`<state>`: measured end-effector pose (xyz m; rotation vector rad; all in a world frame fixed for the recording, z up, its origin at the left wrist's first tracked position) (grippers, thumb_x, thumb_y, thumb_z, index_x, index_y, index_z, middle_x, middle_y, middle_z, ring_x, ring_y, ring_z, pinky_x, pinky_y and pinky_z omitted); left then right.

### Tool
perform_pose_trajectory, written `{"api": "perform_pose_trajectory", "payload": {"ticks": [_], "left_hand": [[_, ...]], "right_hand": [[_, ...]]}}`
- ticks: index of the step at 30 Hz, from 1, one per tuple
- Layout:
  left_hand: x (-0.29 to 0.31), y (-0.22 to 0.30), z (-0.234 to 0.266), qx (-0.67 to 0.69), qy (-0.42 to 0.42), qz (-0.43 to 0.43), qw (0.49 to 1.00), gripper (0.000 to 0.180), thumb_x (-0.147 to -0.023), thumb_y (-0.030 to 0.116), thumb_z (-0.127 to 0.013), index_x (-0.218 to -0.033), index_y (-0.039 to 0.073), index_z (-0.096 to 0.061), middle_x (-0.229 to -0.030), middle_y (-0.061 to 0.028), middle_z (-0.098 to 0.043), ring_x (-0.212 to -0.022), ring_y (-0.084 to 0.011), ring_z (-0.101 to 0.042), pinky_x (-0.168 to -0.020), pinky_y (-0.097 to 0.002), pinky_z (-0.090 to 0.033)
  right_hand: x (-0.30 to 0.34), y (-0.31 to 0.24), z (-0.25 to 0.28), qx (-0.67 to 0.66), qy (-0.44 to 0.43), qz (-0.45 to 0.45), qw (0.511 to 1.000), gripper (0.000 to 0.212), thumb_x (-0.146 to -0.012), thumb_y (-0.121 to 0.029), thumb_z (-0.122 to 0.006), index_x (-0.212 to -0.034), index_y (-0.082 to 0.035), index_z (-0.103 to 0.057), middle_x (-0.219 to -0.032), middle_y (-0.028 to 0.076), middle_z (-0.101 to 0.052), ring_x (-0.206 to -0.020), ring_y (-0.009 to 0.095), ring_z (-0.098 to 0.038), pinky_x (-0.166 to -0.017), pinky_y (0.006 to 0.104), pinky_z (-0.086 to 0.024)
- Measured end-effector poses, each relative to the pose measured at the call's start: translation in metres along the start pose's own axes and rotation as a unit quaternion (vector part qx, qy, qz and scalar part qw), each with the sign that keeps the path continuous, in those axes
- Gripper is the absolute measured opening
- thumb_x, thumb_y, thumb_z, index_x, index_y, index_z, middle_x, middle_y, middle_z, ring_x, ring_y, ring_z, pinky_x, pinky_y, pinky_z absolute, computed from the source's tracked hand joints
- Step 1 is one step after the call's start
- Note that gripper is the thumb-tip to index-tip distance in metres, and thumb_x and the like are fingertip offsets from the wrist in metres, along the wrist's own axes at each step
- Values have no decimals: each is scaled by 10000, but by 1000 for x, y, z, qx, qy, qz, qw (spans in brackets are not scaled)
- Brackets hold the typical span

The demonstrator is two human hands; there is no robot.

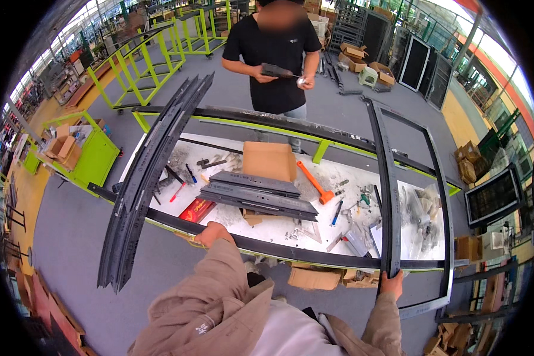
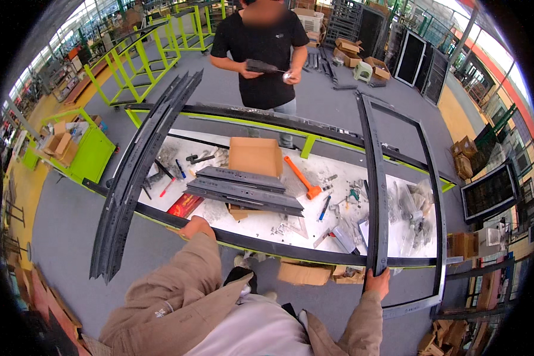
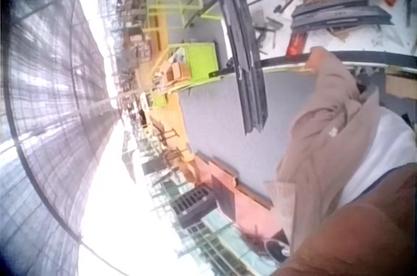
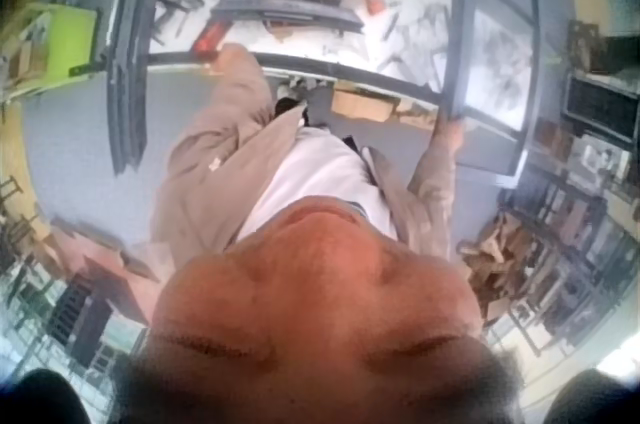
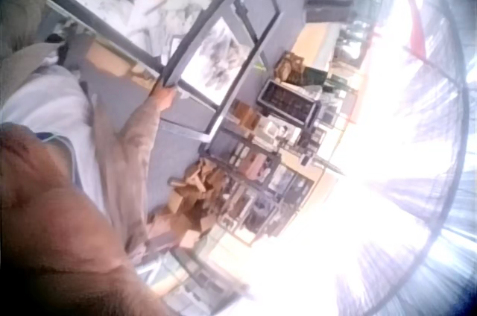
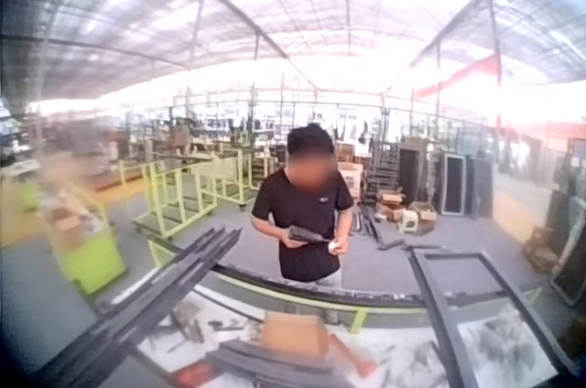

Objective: The person assembles a metal sliding frame by using a power drill to secure screws into the metal tracks and then joining the finished components together with another person.

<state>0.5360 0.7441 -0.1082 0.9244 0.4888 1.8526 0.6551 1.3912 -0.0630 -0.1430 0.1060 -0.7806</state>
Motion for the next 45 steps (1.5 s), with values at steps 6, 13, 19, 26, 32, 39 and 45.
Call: {"api": "perform_pose_trajectory", "payload": {"ticks": [6, 13, 19, 26, 32, 39, 45], "left_hand": [[26, 30, 19, -472, -148, -274, 825, 668, -844, 301, -725, -1384, -19, -498, -1350, -222, -639, -1194, -359, -657, -1004, -485, -484], [-55, -36, -52, -88, -33, -49, 994, 654, -866, 268, -689, -1358, -44, -390, -1216, -302, -675, -1089, -418, -694, -918, -524, -540], [-3, -11, -11, 13, -24, -33, 999, 582, -884, 262, -670, -1325, -16, -411, -1175, -306, -689, -1040, -439, -704, -909, -528, -546], [-17, -20, -36, -388, -143, -239, 879, 582, -889, 296, -696, -1319, 6, -433, -1218, -270, -688, -1100, -403, -697, -927, -500, -546], [-103, -67, -93, -164, -91, -110, 976, 567, -893, 309, -688, -1308, 18, -433, -1215, -262, -694, -1101, -409, -696, -926, -506, -545], [-4, -21, -29, -120, -66, -67, 988, 524, -895, 283, -669, -1304, 23, -470, -1207, -247, -698, -1088, -417, -696, -922, -524, -539], [-28, -19, -34, -434, -104, -281, 850, 401, -939, 223, -648, -1291, 38, -597, -1219, -181, -710, -1102, -345, -709, -915, -537, -531]], "right_hand": [[7, 12, 5, 15, 26, 2, 1000, 774, -850, -415, -769, -1454, -31, -472, -1421, 184, -591, -1232, 408, -614, -1010, 497, -507], [3, -7, 5, 13, 1, 3, 1000, 778, -852, -419, -770, -1459, -34, -471, -1417, 190, -592, -1241, 404, -607, -1002, 497, -513], [3, 7, 7, 2, -10, -8, 1000, 782, -845, -439, -768, -1454, -44, -476, -1381, 186, -607, -1219, 410, -615, -990, 501, -517], [9, 0, 22, -7, -21, -25, 999, 732, -856, -416, -754, -1430, -53, -481, -1391, 195, -600, -1211, 418, -620, -980, 504, -519], [6, -11, 12, -7, -1, -2, 1000, 740, -847, -426, -756, -1433, -62, -488, -1346, 182, -621, -1166, 405, -644, -940, 511, -537], [10, 12, 12, 1, 4, -21, 1000, 768, -844, -423, -758, -1454, -51, -479, -1374, 192, -613, -1209, 394, -627, -980, 493, -527], [5, 0, 8, -12, 0, -9, 1000, 768, -840, -423, -762, -1455, -54, -484, -1382, 189, -611, -1218, 391, -624, -990, 492, -523]]}}
Point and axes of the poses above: each hand's wrist, its own x-axis away from the middle knuckle, its own z-axis out of the back of the hand, y = z × x, the point moved 3 cm from there along -x, towards the middle knuckle
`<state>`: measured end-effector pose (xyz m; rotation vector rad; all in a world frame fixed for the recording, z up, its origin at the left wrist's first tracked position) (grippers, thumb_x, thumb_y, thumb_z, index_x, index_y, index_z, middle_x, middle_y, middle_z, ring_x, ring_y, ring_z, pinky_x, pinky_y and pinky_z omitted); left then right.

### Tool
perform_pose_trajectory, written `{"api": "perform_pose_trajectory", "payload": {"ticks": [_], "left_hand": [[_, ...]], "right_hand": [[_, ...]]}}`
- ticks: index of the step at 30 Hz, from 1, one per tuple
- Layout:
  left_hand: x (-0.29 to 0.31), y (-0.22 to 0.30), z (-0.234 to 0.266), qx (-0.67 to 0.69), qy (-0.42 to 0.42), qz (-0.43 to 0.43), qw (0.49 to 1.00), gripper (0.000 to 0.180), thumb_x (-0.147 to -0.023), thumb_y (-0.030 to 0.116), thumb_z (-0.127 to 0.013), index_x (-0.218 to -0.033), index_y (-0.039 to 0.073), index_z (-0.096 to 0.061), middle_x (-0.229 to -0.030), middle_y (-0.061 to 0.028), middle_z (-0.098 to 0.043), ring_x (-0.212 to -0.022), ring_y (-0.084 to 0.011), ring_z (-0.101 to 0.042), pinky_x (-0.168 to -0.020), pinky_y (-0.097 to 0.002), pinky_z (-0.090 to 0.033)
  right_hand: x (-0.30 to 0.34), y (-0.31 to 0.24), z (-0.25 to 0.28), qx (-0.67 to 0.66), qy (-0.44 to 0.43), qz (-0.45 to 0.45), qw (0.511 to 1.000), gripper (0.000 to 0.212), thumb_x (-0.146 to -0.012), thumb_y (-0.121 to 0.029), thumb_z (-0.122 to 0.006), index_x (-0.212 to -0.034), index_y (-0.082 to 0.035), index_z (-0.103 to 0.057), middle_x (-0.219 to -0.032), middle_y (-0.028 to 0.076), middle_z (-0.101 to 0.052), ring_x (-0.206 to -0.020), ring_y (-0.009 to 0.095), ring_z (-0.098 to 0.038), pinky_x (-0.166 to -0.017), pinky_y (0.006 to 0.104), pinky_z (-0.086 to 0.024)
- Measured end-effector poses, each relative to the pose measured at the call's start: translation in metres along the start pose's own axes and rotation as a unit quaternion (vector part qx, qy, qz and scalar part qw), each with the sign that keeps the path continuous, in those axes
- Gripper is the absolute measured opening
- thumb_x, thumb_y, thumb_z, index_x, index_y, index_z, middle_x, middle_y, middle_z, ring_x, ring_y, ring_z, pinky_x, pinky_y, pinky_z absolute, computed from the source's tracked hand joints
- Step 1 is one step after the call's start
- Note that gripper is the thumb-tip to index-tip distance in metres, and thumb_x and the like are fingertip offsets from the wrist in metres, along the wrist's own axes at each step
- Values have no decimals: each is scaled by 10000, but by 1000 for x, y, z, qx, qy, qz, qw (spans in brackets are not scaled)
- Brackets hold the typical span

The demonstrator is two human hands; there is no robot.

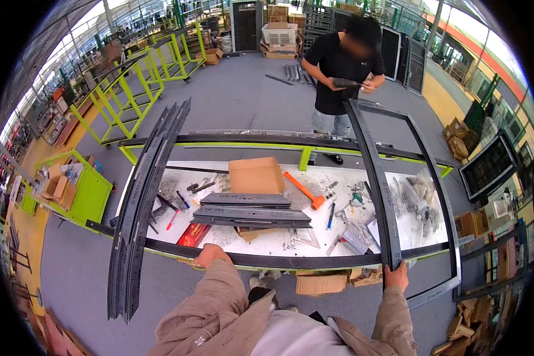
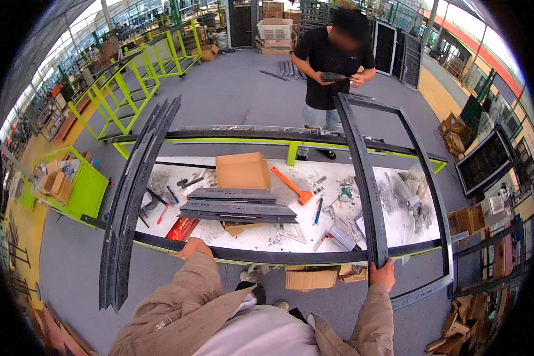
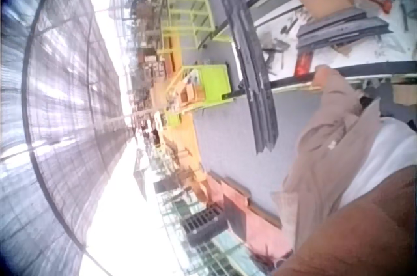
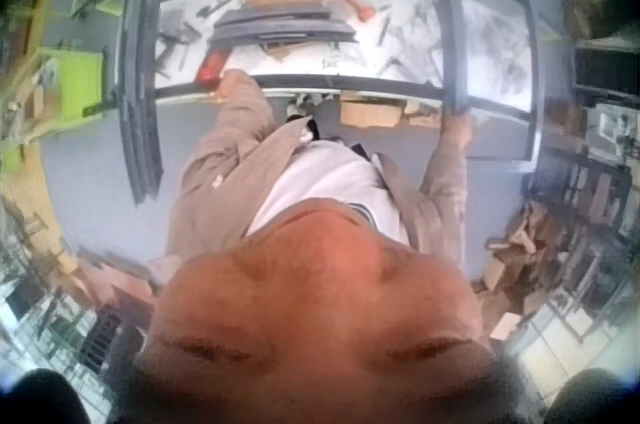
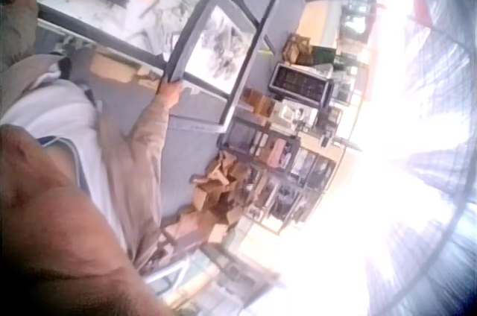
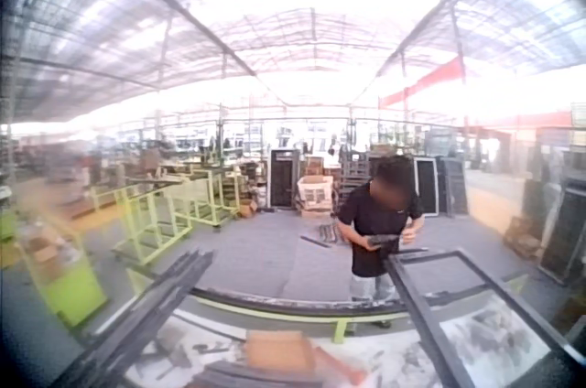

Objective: The person assembles a metal sliding frame by using a power drill to secure screws into the metal tracks and then joining the finished components together with another person.

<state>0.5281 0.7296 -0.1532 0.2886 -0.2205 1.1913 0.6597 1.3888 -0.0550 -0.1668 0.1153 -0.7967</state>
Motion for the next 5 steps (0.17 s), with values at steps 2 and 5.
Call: {"api": "perform_pose_trajectory", "payload": {"ticks": [2, 5], "left_hand": [[-10, 1, -8, -236, 5, -147, 961, 341, -966, 190, -620, -1279, 57, -645, -1224, -155, -711, -1118, -309, -707, -934, -535, -514], [-5, -4, -31, -338, -32, -243, 909, 340, -999, 180, -581, -1317, 72, -634, -1246, -144, -698, -1174, -302, -683, -1020, -522, -464]], "right_hand": [[1, -6, 2, -10, -13, -6, 1000, 767, -838, -424, -764, -1454, -61, -487, -1383, 181, -612, -1219, 387, -624, -992, 491, -523], [2, -6, 6, -10, -19, -6, 1000, 763, -845, -447, -733, -1461, -74, -483, -1410, 191, -600, -1227, 408, -618, -1008, 501, -510]]}}
Point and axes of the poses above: each hand's wrist, its own x-axis away from the middle knuckle, its own z-axis out of the back of the hand, y = z × x, the point moved 3 cm from there along -x, towards the middle knuckle
